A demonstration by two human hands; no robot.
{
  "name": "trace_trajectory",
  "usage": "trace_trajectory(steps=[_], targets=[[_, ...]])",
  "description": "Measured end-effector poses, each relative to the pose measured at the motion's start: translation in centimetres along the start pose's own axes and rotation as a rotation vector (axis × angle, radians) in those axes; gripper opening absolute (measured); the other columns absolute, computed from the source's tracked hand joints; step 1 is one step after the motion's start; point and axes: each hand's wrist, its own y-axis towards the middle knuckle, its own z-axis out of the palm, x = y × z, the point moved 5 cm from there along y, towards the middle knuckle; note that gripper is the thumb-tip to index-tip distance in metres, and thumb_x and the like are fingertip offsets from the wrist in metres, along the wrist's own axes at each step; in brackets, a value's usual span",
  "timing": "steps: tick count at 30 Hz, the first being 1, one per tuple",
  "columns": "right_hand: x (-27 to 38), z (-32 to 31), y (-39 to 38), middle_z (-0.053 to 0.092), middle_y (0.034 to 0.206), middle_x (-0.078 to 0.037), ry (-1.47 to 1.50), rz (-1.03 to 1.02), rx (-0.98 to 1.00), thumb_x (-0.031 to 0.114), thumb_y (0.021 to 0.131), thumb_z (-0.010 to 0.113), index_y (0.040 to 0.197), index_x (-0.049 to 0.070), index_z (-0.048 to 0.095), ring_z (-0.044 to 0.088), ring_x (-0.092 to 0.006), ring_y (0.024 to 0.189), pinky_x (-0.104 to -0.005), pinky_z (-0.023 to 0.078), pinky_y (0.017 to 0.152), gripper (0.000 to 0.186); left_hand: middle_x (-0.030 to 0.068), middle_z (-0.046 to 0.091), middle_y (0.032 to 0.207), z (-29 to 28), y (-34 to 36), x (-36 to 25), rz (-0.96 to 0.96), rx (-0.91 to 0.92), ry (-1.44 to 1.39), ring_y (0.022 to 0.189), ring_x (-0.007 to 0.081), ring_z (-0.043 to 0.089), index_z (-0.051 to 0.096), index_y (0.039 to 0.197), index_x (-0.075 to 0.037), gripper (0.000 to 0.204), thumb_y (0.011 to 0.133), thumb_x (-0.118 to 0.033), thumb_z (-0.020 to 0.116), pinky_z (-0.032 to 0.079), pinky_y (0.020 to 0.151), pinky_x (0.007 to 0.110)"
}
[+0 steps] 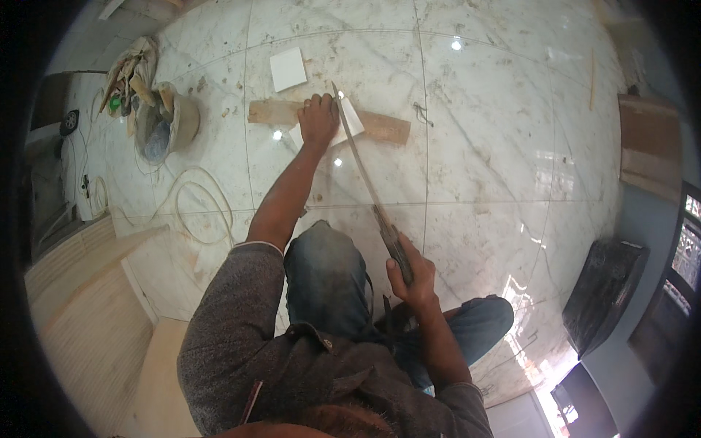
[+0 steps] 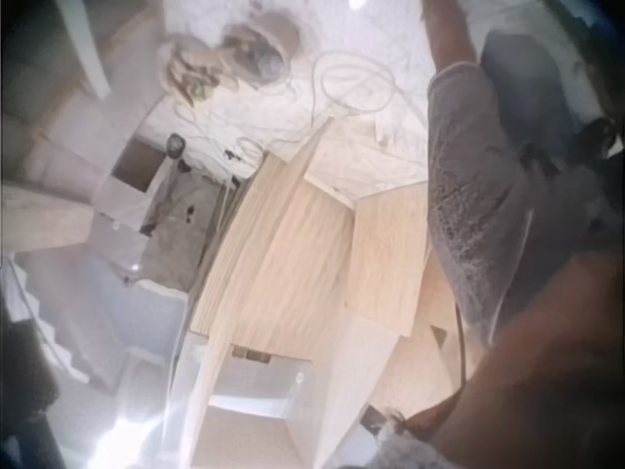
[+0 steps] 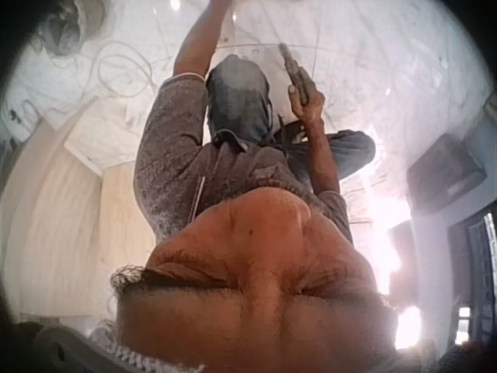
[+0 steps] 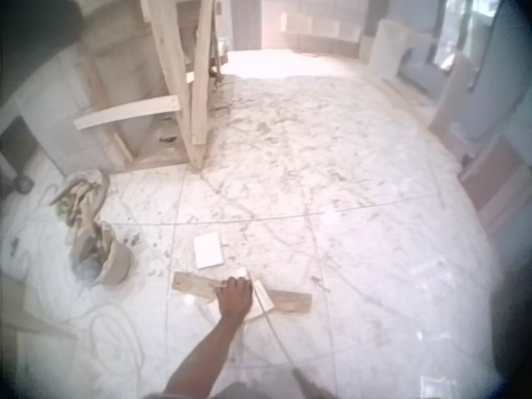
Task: The person saws a wooden board while holding it against another piece of wood on the floor.
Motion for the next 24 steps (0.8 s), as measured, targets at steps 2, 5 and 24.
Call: trace_trajectory(steps=[2,5,24], targets=[[0.2,0.0,0.2,0.067,0.095,-0.024,-0.005,0.042,0.035,0.013,0.084,0.064,0.126,-0.006,0.052,0.069,-0.0332,0.078,-0.0348,0.054,0.069,0.047,0.0100,0.057,0.092,0.1,0.9,0.4,-0.005,0.014,0.002,0.092,0.0298,0.057,0.058,0.094,-0.012,0.020,0.091,-0.031,0.053,0.040,0.077,0.048],[-0.2,-0.4,-0.3,0.067,0.098,-0.024,-0.023,0.031,0.014,0.015,0.085,0.063,0.127,-0.004,0.052,0.069,-0.0337,0.079,-0.0354,0.054,0.070,0.047,0.0100,0.057,0.091,-0.3,0.1,0.2,-0.012,-0.001,0.010,0.091,0.0299,0.057,0.058,0.094,-0.011,0.019,0.090,-0.029,0.053,0.040,0.075,0.047],[-2.0,-2.7,0.1,0.069,0.086,-0.019,0.006,-0.048,-0.132,0.013,0.085,0.064,0.126,-0.007,0.052,0.068,-0.0206,0.071,-0.0289,0.052,0.065,0.047,0.0099,0.060,0.092,0.1,1.6,-0.2,-0.037,0.010,0.048,0.089,0.0295,0.058,0.059,0.092,-0.011,0.021,0.094,-0.030,0.049,0.042,0.074,0.048]])
